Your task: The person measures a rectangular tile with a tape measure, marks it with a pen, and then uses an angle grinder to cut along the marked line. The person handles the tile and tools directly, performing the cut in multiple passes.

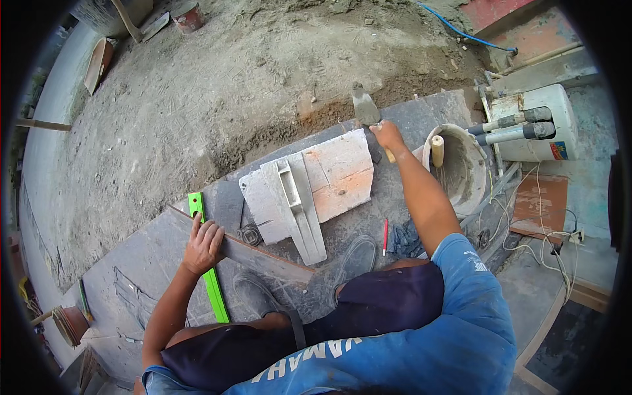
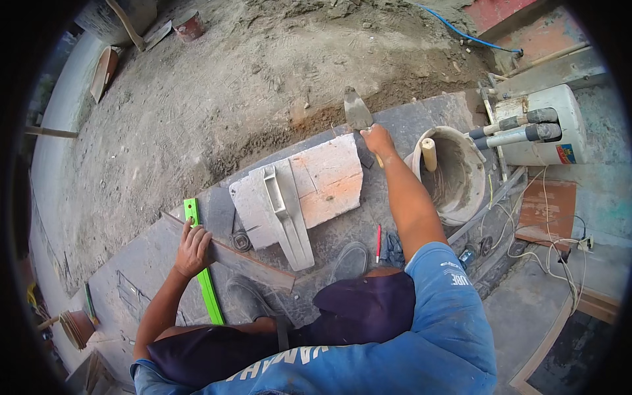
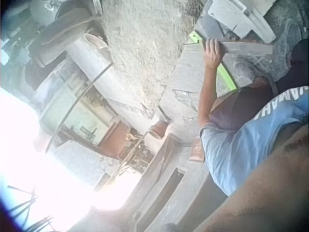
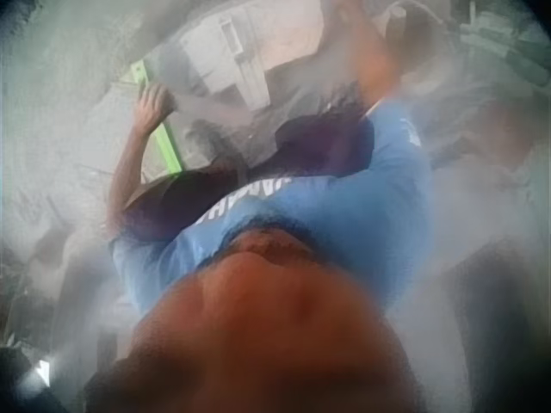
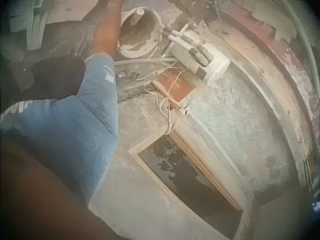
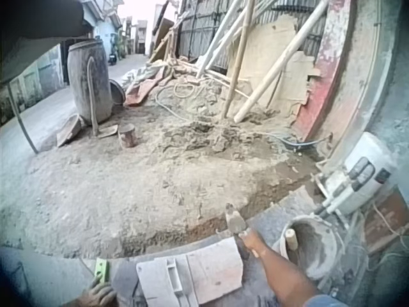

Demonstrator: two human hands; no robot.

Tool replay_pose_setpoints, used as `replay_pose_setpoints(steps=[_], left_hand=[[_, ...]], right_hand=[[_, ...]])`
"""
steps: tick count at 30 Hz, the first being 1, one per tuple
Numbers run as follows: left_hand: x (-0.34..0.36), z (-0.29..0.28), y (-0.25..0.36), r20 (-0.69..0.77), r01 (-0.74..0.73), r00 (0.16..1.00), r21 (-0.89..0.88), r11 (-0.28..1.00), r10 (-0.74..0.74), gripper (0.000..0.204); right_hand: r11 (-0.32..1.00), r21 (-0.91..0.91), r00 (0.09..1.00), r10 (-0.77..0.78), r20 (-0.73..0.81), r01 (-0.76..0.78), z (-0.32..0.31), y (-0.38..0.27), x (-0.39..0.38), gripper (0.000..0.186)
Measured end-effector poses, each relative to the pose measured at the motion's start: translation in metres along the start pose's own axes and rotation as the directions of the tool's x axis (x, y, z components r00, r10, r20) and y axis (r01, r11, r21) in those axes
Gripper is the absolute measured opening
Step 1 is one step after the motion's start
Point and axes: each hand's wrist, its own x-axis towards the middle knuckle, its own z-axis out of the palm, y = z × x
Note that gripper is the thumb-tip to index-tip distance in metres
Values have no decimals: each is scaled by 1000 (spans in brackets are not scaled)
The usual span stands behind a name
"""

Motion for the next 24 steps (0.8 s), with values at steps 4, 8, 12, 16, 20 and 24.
replay_pose_setpoints(steps=[4, 8, 12, 16, 20, 24], left_hand=[[4, -3, 8, -38, 50, 998, -16, 999, -51, 64], [10, 3, 7, -37, 50, 998, -48, 998, -52, 71], [26, 7, 5, -28, 34, 999, -69, 997, -36, 76], [17, -12, -1, -14, 41, 999, 6, 999, -41, 82], [23, -2, -8, -2, -7, 1000, 6, 1000, 7, 89], [35, 3, -5, 24, -24, 999, -9, 1000, 24, 87]], right_hand=[[998, 53, 996, -42, -77, 46, 4, 2, -14, 54], [994, 45, 989, -93, -116, 99, 17, 12, -20, 47], [978, -99, 862, -208, -462, 183, 19, 16, -30, 45], [861, 47, 729, -399, -556, 507, -1, -86, -104, 53], [804, 200, 819, -574, 16, 560, 9, -161, -200, 79], [742, 41, 711, -656, 253, 670, 30, -179, -231, 83]])
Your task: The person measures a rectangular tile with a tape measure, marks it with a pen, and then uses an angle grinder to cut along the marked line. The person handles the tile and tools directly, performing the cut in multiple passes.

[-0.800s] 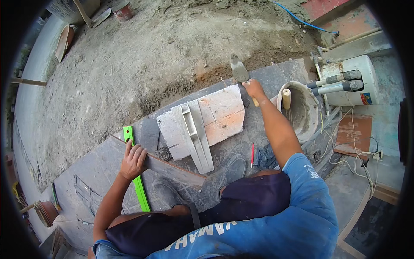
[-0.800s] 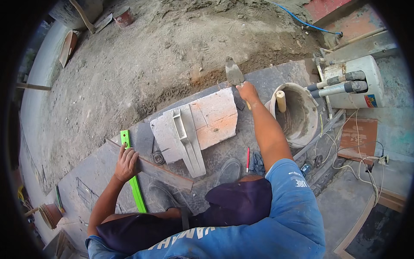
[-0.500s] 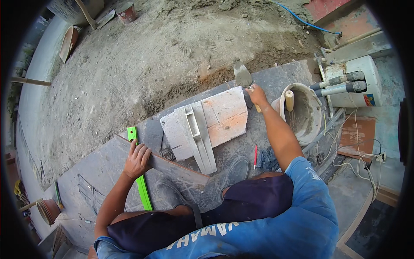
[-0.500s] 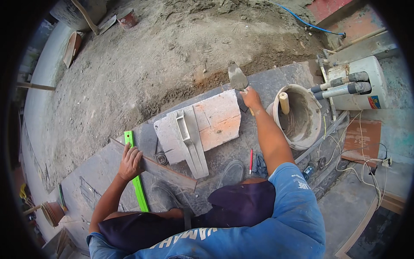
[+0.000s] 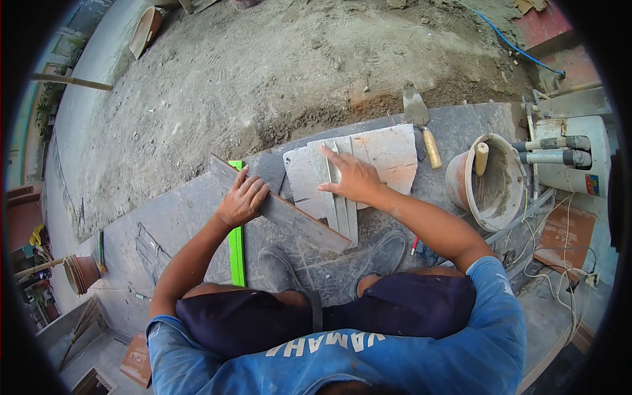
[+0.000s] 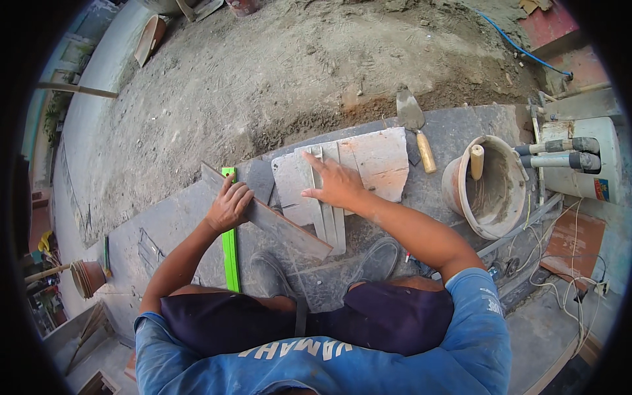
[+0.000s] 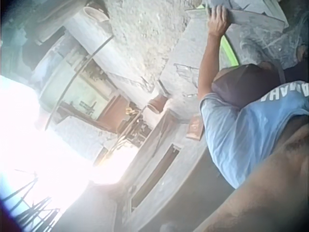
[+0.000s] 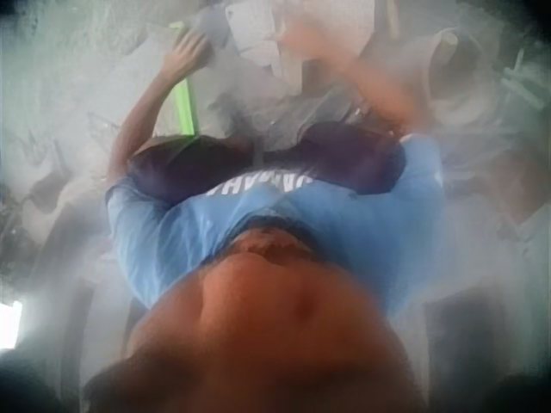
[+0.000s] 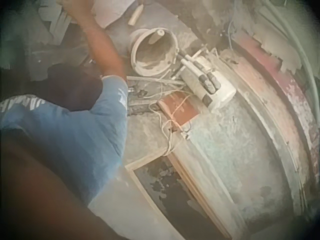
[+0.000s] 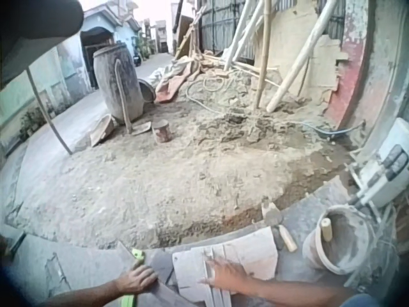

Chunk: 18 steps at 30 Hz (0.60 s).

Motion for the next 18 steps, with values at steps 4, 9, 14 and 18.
replay_pose_setpoints(steps=[4, 9, 14, 18], left_hand=[[-2, -2, 2, -10, 5, 1000, 19, 1000, -5, 82], [-7, -6, -4, 7, 37, 999, 26, 999, -37, 77], [18, 10, -15, -33, -34, 999, 8, 999, 34, 81], [48, 14, -13, -6, -57, 998, 28, 998, 57, 52]], right_hand=[[987, 144, 997, 65, 45, -70, 2, 16, 7, 75], [989, 105, 972, 128, -199, -109, -45, 62, -18, 72], [976, 38, 966, 216, -143, -213, -49, 104, -89, 74], [907, 51, 902, 422, -91, -419, -38, 108, -146, 74]])
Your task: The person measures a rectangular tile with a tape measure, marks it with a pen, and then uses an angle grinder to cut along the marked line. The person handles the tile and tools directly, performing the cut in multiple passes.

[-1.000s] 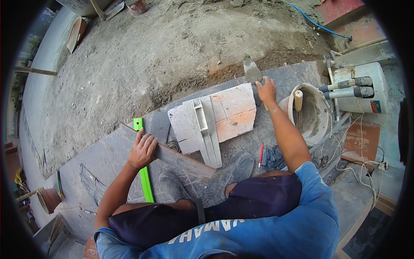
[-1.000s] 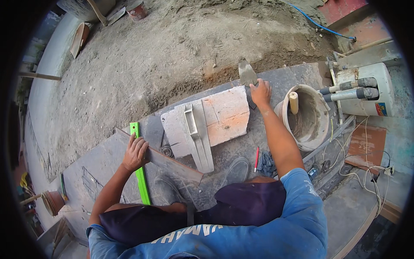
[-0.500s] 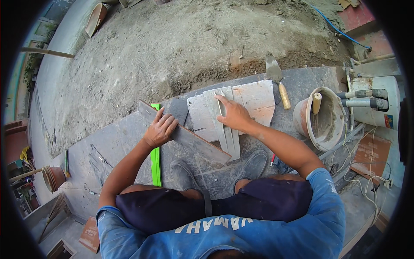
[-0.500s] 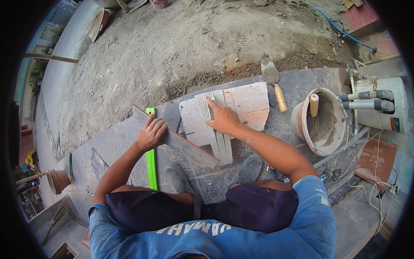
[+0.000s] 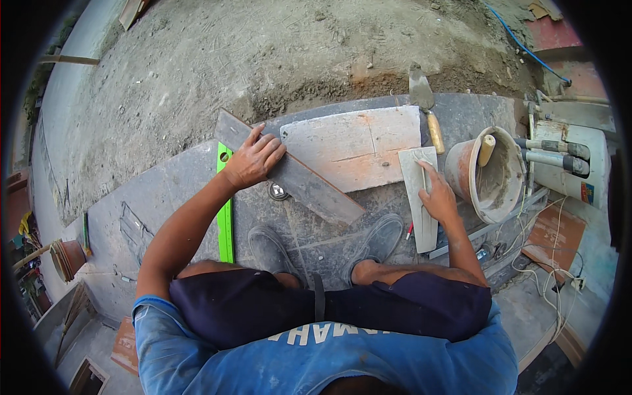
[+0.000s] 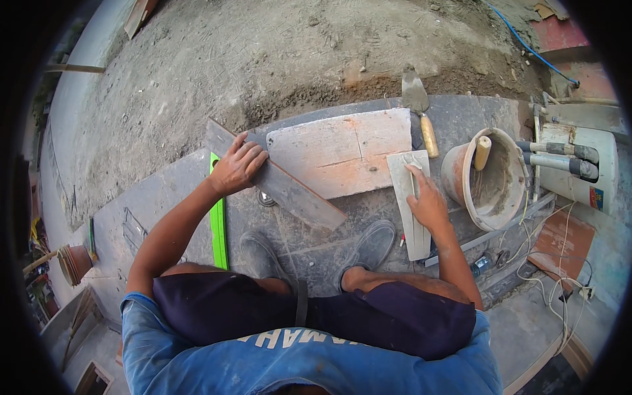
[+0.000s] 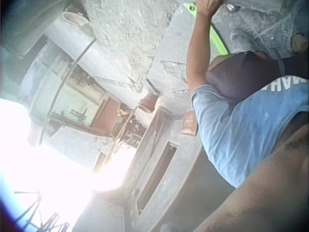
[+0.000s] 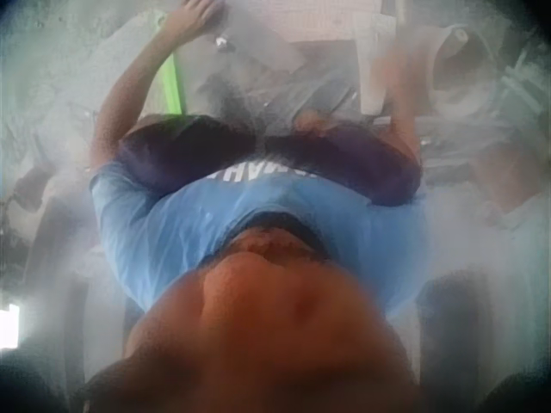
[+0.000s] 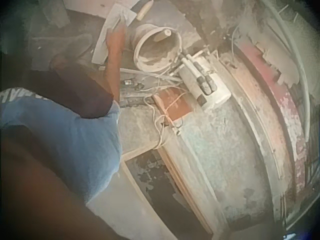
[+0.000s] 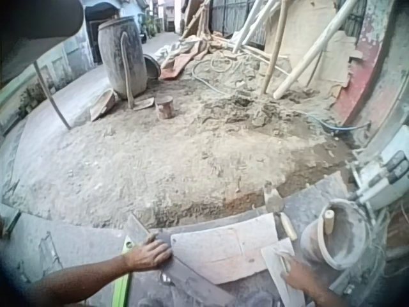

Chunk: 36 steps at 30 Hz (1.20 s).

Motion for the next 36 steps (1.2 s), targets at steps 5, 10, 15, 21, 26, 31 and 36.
replay_pose_setpoints(steps=[5, 10, 15, 21, 26, 31, 36], left_hand=[[22, 14, -8, 106, -45, 993, -16, 999, 47, 58], [46, 7, -2, 305, 75, 951, -52, 996, -56, 104], [58, 6, 13, 333, 169, 935, -115, 979, -123, 100], [66, 16, 35, 368, 266, 904, -83, 960, -219, 100], [71, 15, 61, 318, 446, 861, -94, 890, -398, 103], [75, 35, 80, 265, 511, 841, -98, 854, -473, 100], [71, 40, 91, 201, 490, 864, -117, 864, -463, 98]], right_hand=[[996, 84, 994, 49, -98, -41, 26, 47, -45, 74], [975, 110, 974, 203, -103, -192, 36, 77, -82, 74], [926, 69, 920, 376, -109, -371, 64, 102, -101, 74], [934, 39, 925, 357, -131, -355, 60, 99, -78, 75], [930, -58, 932, 361, -40, -363, 54, 92, -57, 77], [938, -101, 943, 332, -11, -331, 54, 95, -44, 79], [920, -160, 926, 372, 61, -358, 48, 78, -47, 81]])
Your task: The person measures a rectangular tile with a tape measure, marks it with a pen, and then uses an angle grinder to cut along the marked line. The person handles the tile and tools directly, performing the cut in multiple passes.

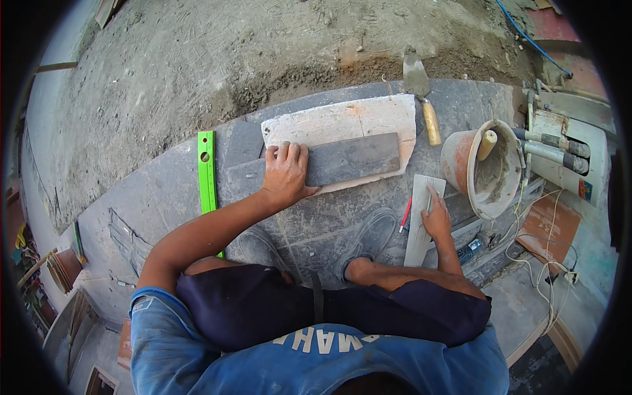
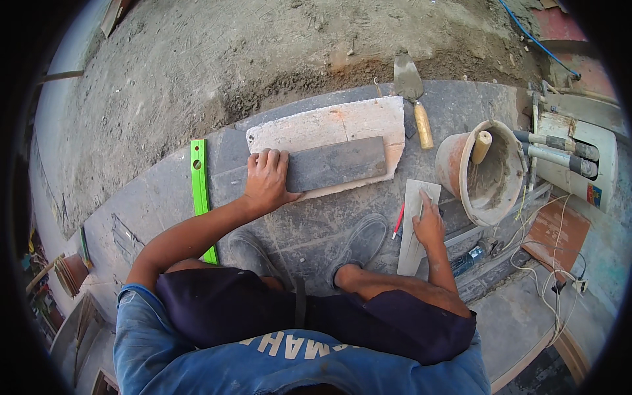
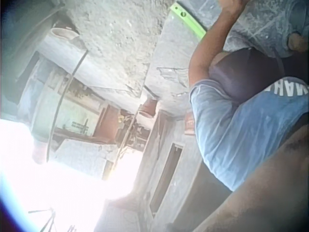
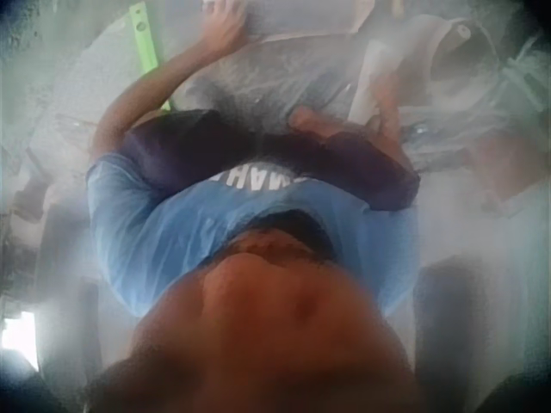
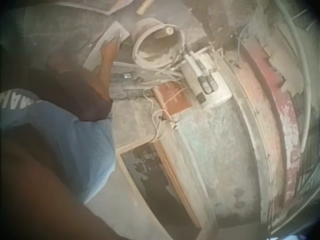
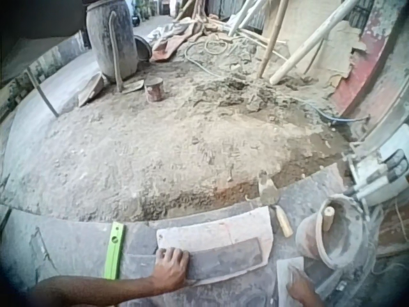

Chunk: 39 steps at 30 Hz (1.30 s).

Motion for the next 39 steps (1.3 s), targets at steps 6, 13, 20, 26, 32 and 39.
replay_pose_setpoints(steps=[6, 13, 20, 26, 32, 39], left_hand=[[-6, 9, -7, -18, -34, 999, 9, 999, 34, 103], [-12, 17, -7, -10, -66, 998, -19, 998, 65, 106], [-16, 16, -8, 30, -68, 997, 0, 998, 68, 115], [-20, -2, -30, 28, -54, 998, -95, 994, 57, 116], [-66, -13, -62, 11, 188, 982, -76, 979, -188, 117], [-98, 10, -112, 667, 746, 438, -644, -170, -603, 72]], right_hand=[[1000, -11, 1000, -2, -15, 2, 12, 1, -1, 82], [983, -131, 990, 134, 41, -128, -6, -23, -8, 85], [982, -191, 964, -55, -260, 5, -8, -44, -5, 77], [931, -68, 820, -348, -454, 358, -13, -61, 4, 64], [869, 183, 833, -351, -427, 460, -5, -96, 30, 66], [810, 494, 942, -204, -267, 316, -10, -130, 53, 65]])
